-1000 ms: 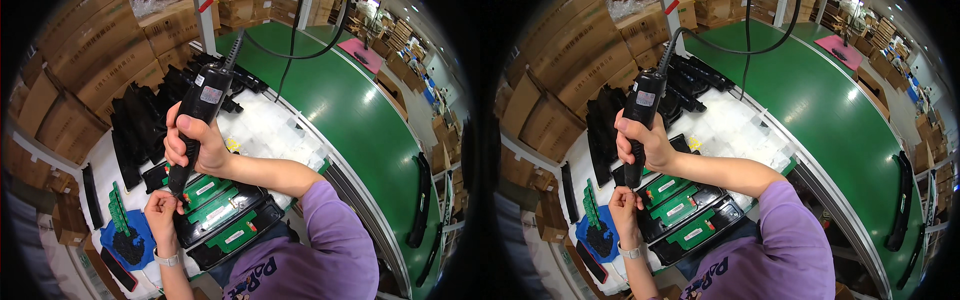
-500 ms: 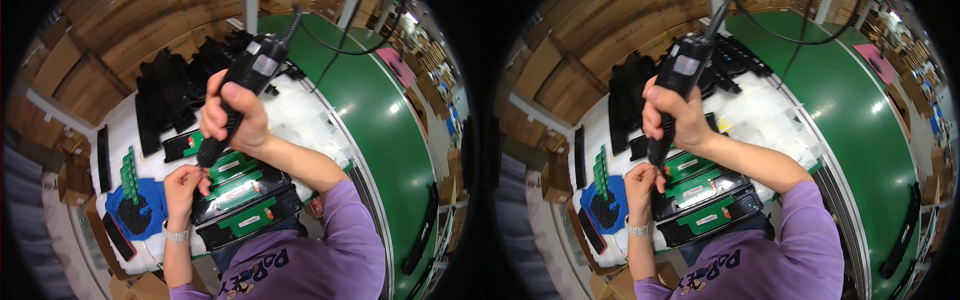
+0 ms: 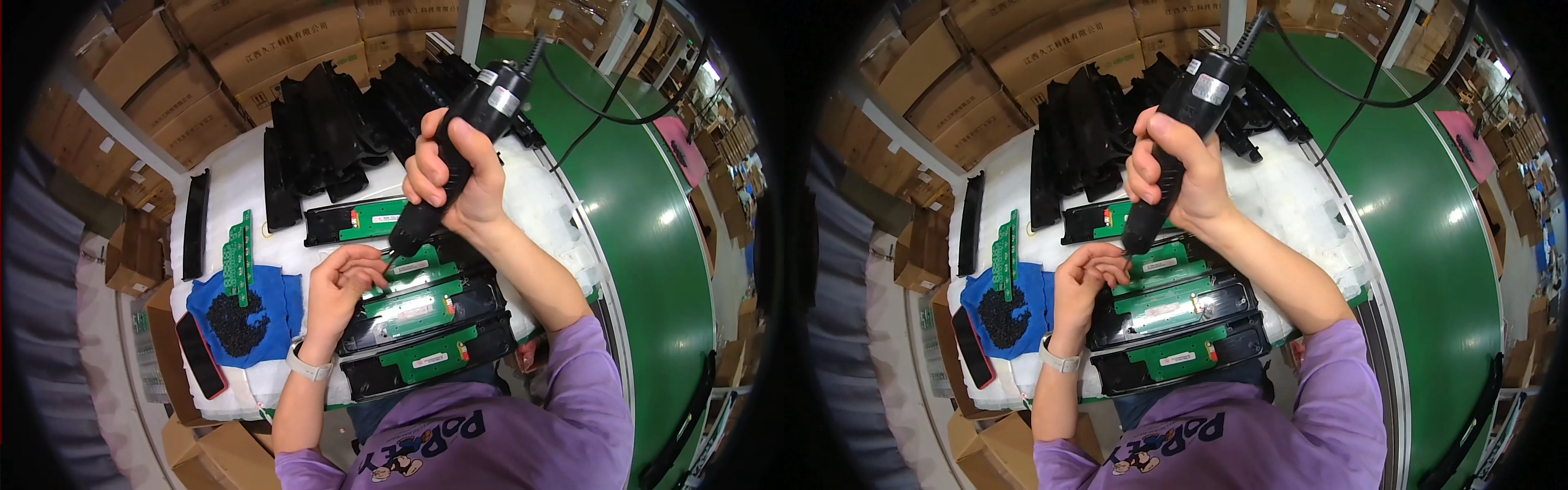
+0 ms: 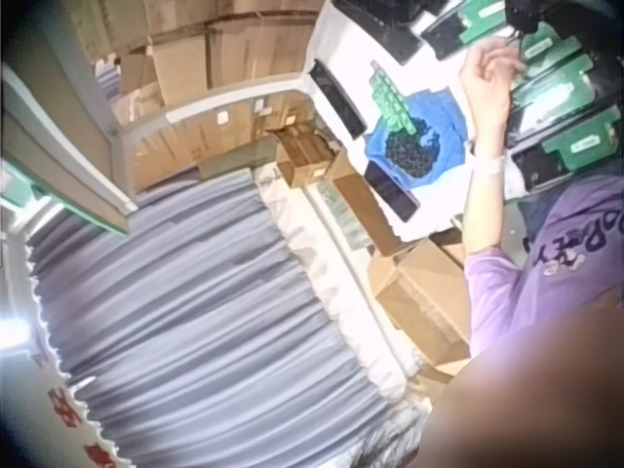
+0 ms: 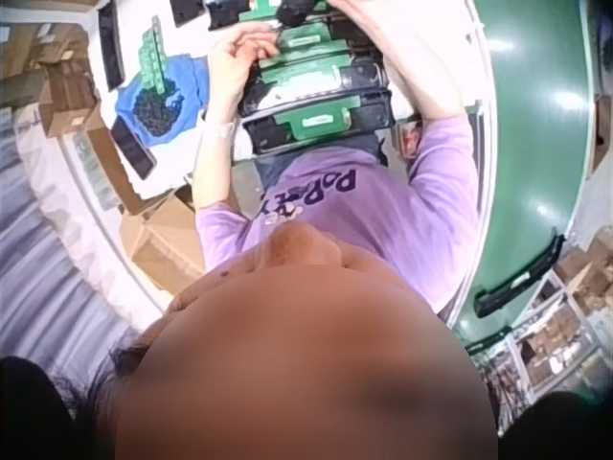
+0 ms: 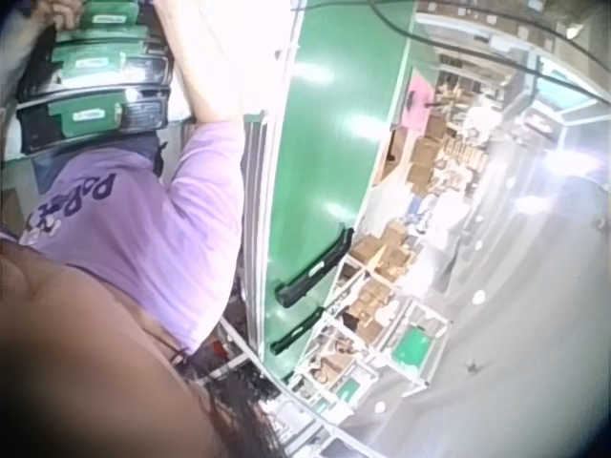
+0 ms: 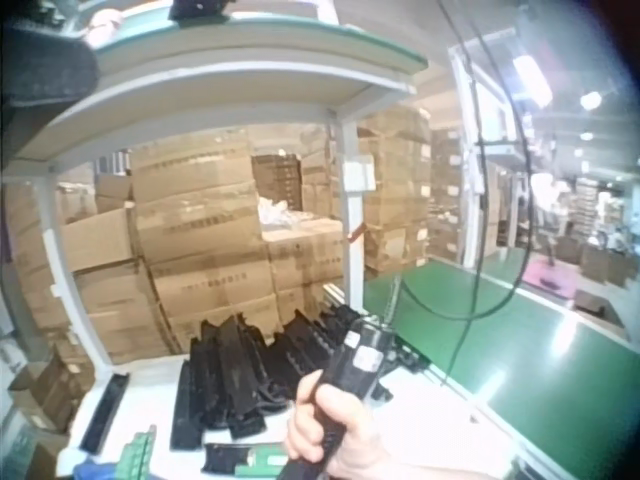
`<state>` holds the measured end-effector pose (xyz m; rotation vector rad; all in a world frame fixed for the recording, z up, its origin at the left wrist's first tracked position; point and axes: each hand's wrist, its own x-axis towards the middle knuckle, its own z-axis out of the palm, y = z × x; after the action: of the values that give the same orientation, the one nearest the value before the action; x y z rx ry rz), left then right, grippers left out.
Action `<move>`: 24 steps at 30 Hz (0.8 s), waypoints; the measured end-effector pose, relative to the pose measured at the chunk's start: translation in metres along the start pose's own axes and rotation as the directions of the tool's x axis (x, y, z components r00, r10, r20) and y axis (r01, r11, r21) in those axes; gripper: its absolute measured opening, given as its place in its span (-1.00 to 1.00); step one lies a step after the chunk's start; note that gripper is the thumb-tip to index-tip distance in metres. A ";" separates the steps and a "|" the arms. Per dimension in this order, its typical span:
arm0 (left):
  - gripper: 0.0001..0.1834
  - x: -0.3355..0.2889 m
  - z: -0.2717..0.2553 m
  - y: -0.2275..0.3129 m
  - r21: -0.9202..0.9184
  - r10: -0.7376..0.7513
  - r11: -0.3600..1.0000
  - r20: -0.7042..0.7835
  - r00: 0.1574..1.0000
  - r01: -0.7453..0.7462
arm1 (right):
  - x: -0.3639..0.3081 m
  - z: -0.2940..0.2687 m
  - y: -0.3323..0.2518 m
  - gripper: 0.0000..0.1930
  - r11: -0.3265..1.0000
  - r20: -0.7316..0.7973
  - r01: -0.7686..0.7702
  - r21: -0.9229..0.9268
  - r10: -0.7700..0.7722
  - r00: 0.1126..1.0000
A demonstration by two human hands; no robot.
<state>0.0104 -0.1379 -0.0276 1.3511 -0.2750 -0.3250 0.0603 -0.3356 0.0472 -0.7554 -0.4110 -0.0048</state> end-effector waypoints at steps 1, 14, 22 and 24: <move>-0.81 0.002 0.001 -0.001 0.059 0.062 0.997 -0.063 0.996 -0.059 | 0.001 -0.009 -0.003 -0.71 0.994 0.098 0.042 -0.101 -0.032 0.995; -0.77 0.006 -0.006 -0.001 -0.131 -0.043 0.991 -0.120 0.992 0.027 | 0.006 -0.032 -0.009 -0.76 0.832 0.148 0.054 -0.552 0.034 0.988; -0.87 0.006 -0.007 -0.001 -0.136 -0.032 0.991 -0.142 0.989 0.013 | 0.002 -0.038 -0.003 -0.77 0.811 0.192 0.016 -0.585 0.119 0.974; -0.85 0.006 -0.010 -0.002 -0.082 -0.027 0.997 -0.172 0.985 0.013 | 0.001 -0.037 0.001 -0.79 0.859 0.203 0.042 -0.510 0.072 0.977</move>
<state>0.0199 -0.1319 -0.0312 1.2940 -0.1022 -0.2314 0.0748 -0.3594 0.0235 -1.2968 -0.6236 -0.0184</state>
